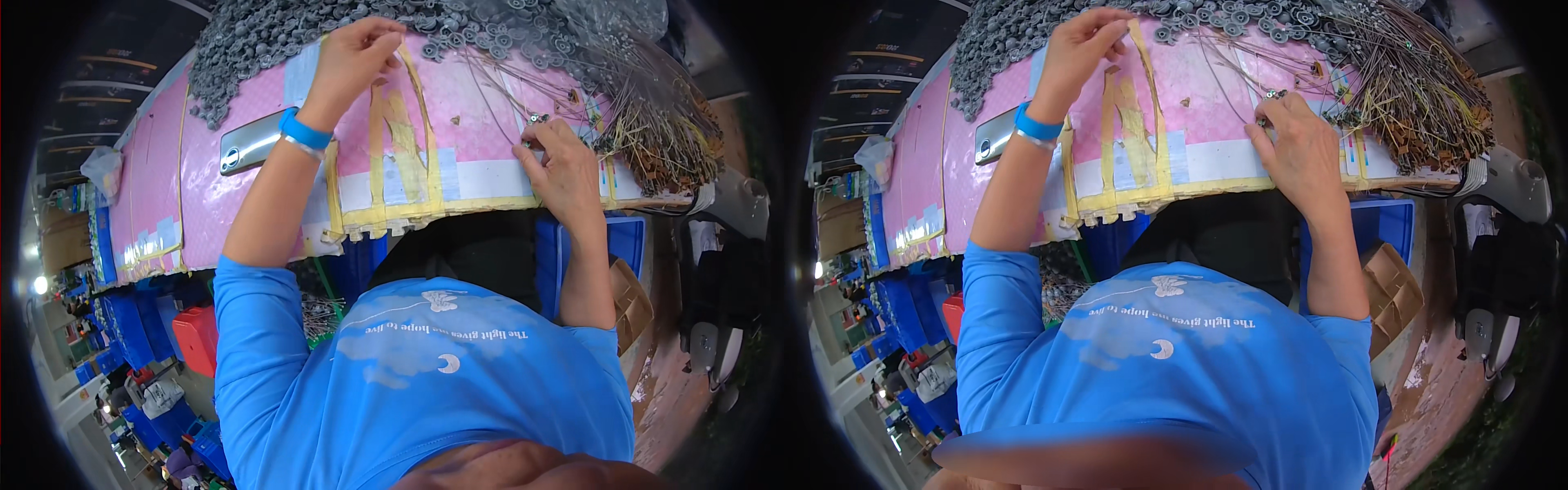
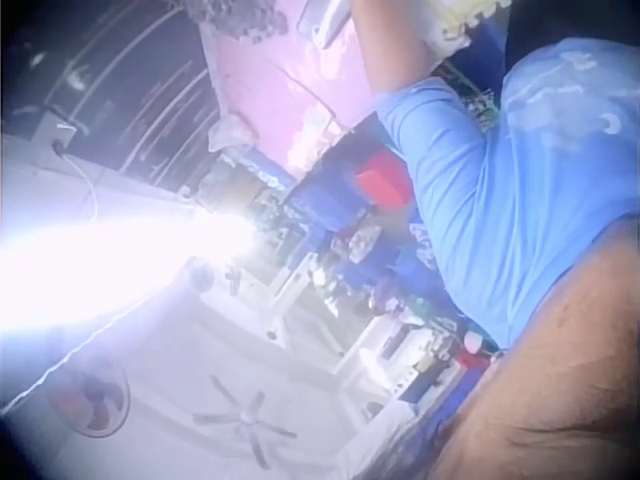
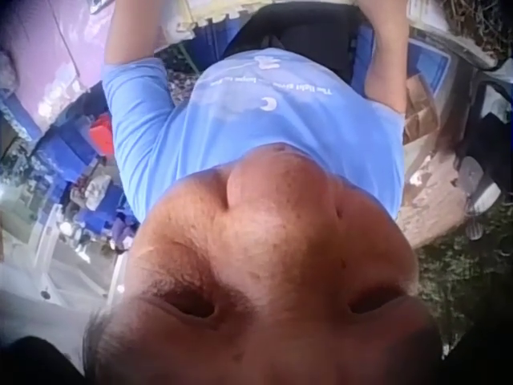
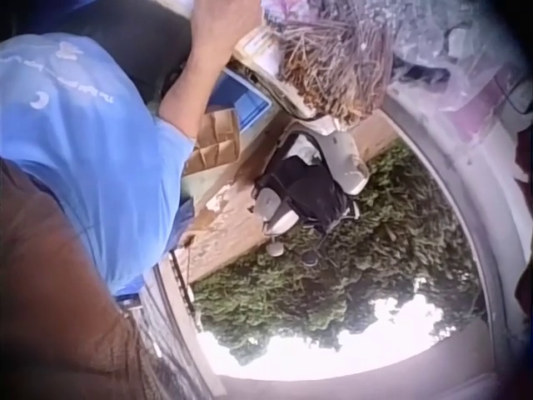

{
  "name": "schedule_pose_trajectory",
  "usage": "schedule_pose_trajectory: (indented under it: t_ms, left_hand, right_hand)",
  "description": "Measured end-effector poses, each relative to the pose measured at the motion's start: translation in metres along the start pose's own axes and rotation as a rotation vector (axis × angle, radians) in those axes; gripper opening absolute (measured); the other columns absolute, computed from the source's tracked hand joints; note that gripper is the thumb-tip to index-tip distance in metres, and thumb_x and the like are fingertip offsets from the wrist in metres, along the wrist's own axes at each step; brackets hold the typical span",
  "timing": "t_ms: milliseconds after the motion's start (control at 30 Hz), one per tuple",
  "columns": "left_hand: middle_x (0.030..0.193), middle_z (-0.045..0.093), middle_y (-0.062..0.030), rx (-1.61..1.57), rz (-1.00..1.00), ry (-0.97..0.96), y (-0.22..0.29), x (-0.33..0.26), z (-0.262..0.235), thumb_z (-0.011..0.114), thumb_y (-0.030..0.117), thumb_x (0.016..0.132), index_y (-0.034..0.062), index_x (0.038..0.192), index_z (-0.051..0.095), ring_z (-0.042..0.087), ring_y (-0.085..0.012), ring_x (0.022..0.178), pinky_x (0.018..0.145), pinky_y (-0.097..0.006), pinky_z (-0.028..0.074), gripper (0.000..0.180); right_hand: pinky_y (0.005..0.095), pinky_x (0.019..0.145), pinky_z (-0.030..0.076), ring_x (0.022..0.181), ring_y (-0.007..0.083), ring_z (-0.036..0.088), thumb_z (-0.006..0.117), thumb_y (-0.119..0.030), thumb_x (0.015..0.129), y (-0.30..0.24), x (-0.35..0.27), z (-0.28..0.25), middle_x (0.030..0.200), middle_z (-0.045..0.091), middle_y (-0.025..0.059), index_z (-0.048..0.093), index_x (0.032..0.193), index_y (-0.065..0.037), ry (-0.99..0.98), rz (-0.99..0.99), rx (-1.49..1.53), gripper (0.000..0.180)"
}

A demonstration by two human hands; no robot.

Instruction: Assembling small metal medallions by threading and securing them onto thin wires.

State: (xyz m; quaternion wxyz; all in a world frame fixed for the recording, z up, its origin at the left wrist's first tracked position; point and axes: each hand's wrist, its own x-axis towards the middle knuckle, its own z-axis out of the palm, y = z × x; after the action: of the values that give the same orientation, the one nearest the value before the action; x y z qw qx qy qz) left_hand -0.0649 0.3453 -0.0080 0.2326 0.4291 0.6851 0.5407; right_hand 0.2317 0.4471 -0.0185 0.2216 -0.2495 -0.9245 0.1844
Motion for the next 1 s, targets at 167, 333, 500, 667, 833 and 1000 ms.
schedule_pose_trajectory:
  t_ms: [167,333,500,667,833,1000]
  left_hand:
    - [0.091,0.069,-0.0043,-0.244,-0.115,0.028,0.022,-0.075,-0.015,0.069,0.013,0.089,-0.0028,0.117,0.065,0.065,-0.0120,0.076,0.068,-0.022,0.049,0.032]
    - [0.086,0.067,-0.0065,-0.465,-0.235,0.119,0.037,-0.143,-0.007,0.068,0.006,0.087,-0.0044,0.113,0.064,0.066,-0.0135,0.073,0.064,-0.024,0.049,0.029]
    - [0.088,0.067,-0.0072,-0.670,-0.237,0.224,0.029,-0.182,-0.008,0.066,0.004,0.088,-0.0045,0.113,0.063,0.064,-0.0129,0.073,0.061,-0.022,0.045,0.027]
    - [0.095,0.067,-0.0089,-0.617,-0.268,0.233,0.033,-0.206,-0.004,0.062,0.001,0.088,-0.0049,0.122,0.060,0.064,-0.0114,0.073,0.060,-0.021,0.046,0.035]
    - [0.100,0.069,-0.0127,-0.677,-0.277,0.062,0.036,-0.221,0.016,0.062,-0.002,0.085,-0.0037,0.122,0.057,0.066,-0.0134,0.070,0.058,-0.021,0.048,0.038]
    - [0.109,0.068,-0.0141,-0.690,-0.290,-0.115,0.029,-0.209,0.047,0.066,0.004,0.089,-0.0027,0.127,0.057,0.071,-0.0212,0.089,0.074,-0.027,0.057,0.040]
  right_hand:
    - [0.0383,0.061,0.046,0.063,0.0274,0.059,0.071,-0.018,0.081,-0.013,-0.012,-0.005,0.080,0.060,0.0105,0.066,0.088,-0.005,-0.011,-0.087,-0.133,0.016]
    - [0.0400,0.063,0.047,0.070,0.0297,0.060,0.073,-0.018,0.079,-0.034,-0.035,-0.010,0.081,0.059,0.0107,0.064,0.089,-0.004,-0.172,-0.105,0.011,0.020]
    - [0.0382,0.069,0.048,0.082,0.0293,0.060,0.079,-0.016,0.073,-0.050,-0.054,0.001,0.089,0.059,0.0107,0.061,0.093,-0.004,-0.140,-0.219,0.006,0.029]
    - [0.0331,0.059,0.048,0.069,0.0233,0.063,0.075,-0.006,0.079,-0.053,-0.066,0.007,0.082,0.063,0.0075,0.063,0.089,-0.004,-0.008,-0.218,0.004,0.016]
    - [0.0220,0.055,0.049,0.065,0.0108,0.065,0.070,-0.007,0.087,-0.056,-0.063,0.008,0.084,0.070,0.0073,0.065,0.090,0.000,0.132,0.439,1.076,0.009]
    - [0.0229,0.055,0.052,0.066,0.0151,0.067,0.066,-0.005,0.090,-0.086,-0.072,0.019,0.086,0.069,0.0128,0.061,0.096,0.001,-0.057,0.474,1.505,0.010]
